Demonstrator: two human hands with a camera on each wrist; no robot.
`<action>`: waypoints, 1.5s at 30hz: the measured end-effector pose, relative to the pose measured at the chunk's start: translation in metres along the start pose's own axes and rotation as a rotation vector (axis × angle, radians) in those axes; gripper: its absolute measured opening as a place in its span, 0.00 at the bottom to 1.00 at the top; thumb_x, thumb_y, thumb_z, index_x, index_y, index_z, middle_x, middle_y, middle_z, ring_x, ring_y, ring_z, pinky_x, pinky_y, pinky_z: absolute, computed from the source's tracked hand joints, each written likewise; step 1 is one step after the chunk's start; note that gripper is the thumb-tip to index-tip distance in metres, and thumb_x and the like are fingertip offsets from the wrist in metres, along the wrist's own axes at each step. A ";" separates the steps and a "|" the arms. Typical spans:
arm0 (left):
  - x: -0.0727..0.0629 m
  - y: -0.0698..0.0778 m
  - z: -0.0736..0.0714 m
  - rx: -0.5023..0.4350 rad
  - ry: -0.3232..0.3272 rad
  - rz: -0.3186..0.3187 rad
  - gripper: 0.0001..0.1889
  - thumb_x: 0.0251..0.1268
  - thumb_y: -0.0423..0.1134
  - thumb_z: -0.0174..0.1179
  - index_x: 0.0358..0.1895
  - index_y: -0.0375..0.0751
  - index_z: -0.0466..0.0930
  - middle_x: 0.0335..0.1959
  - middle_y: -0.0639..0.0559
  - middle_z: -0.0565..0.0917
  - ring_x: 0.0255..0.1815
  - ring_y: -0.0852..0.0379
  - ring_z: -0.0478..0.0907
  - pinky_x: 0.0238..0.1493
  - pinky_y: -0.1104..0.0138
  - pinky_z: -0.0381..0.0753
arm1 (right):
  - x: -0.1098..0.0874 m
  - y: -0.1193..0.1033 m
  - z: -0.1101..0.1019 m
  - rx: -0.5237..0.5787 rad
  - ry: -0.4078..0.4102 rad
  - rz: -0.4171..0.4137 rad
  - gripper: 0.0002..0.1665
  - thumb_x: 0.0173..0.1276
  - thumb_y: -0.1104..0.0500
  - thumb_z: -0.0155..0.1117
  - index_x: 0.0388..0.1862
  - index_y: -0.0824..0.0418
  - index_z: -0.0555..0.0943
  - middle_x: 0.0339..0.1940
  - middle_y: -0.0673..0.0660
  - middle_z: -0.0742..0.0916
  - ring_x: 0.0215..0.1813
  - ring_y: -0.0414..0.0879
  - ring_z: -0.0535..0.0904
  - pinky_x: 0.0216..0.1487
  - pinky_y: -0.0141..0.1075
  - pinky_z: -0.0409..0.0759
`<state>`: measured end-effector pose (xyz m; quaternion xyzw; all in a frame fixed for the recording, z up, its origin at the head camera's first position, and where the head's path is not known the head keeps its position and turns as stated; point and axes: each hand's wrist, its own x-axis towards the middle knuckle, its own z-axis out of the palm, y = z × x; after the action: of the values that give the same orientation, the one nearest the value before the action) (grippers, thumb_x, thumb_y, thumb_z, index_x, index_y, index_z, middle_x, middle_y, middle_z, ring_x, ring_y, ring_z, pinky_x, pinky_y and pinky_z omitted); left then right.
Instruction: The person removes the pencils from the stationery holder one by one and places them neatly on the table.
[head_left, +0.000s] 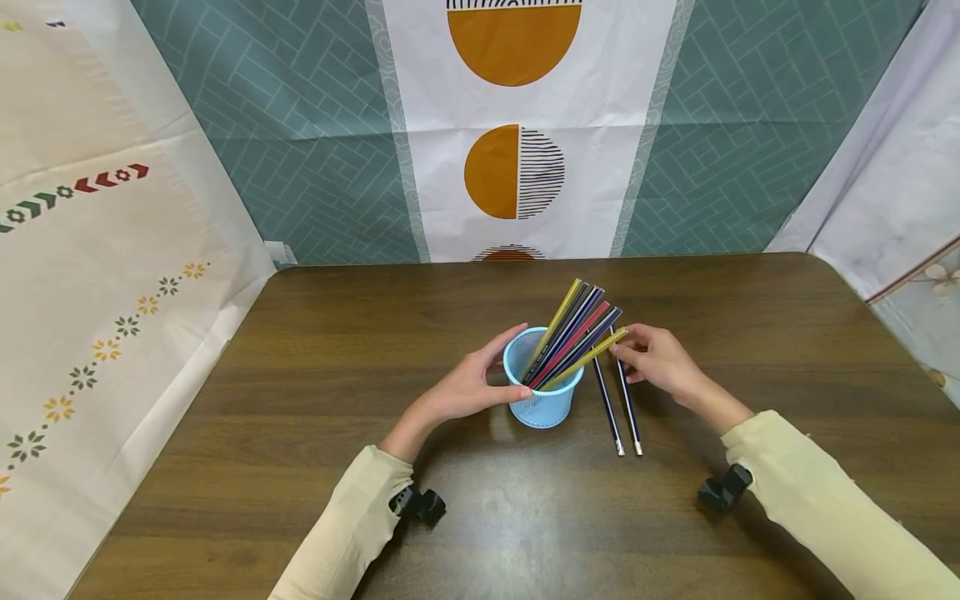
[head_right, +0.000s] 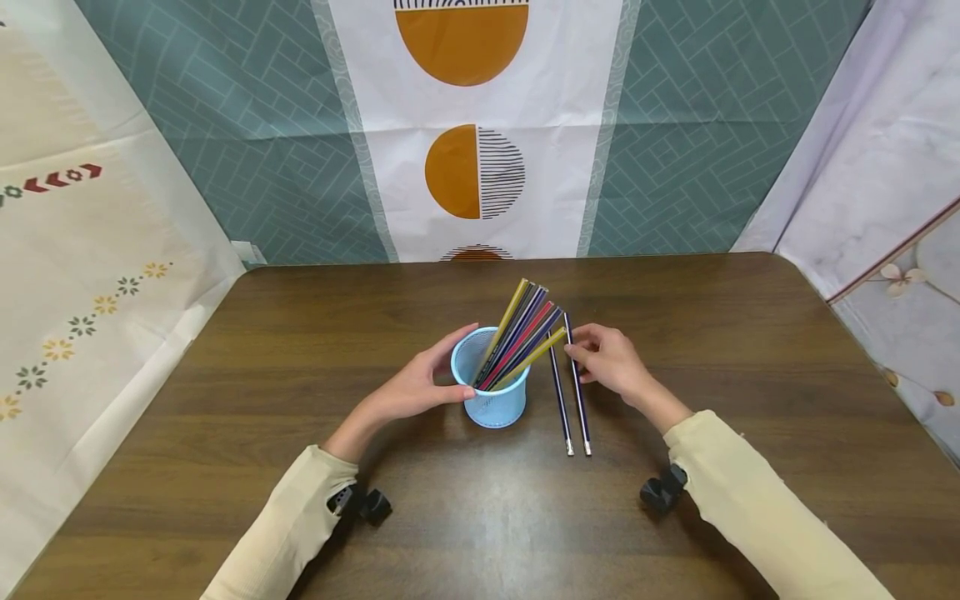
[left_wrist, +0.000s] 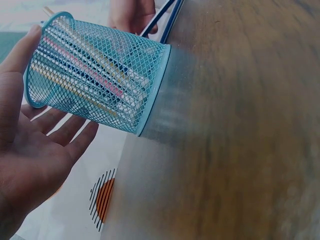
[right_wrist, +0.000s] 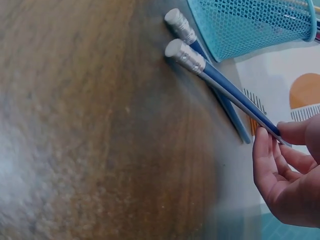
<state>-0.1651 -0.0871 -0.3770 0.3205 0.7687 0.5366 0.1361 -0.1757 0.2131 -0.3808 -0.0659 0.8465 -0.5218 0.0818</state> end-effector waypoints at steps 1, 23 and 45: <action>0.000 0.000 0.000 -0.001 0.000 0.001 0.46 0.60 0.43 0.68 0.77 0.44 0.50 0.66 0.44 0.69 0.62 0.51 0.71 0.61 0.61 0.71 | 0.001 0.001 0.000 -0.003 -0.004 0.005 0.17 0.72 0.66 0.56 0.54 0.78 0.72 0.40 0.67 0.81 0.33 0.45 0.76 0.31 0.35 0.83; -0.002 -0.003 0.000 -0.006 0.003 -0.015 0.46 0.59 0.46 0.68 0.77 0.46 0.51 0.65 0.44 0.70 0.61 0.51 0.72 0.60 0.60 0.72 | 0.011 0.012 0.008 -0.139 -0.017 0.031 0.15 0.71 0.62 0.59 0.49 0.74 0.78 0.30 0.57 0.81 0.27 0.44 0.76 0.26 0.35 0.81; 0.000 0.001 0.001 0.001 0.011 -0.031 0.45 0.60 0.40 0.68 0.77 0.48 0.51 0.65 0.45 0.70 0.61 0.51 0.73 0.61 0.61 0.71 | 0.012 0.007 0.008 -0.232 0.003 0.041 0.14 0.69 0.61 0.61 0.44 0.73 0.77 0.30 0.58 0.82 0.24 0.42 0.78 0.24 0.35 0.82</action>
<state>-0.1640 -0.0863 -0.3769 0.3055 0.7747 0.5356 0.1401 -0.1860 0.2066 -0.3919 -0.0569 0.9026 -0.4185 0.0829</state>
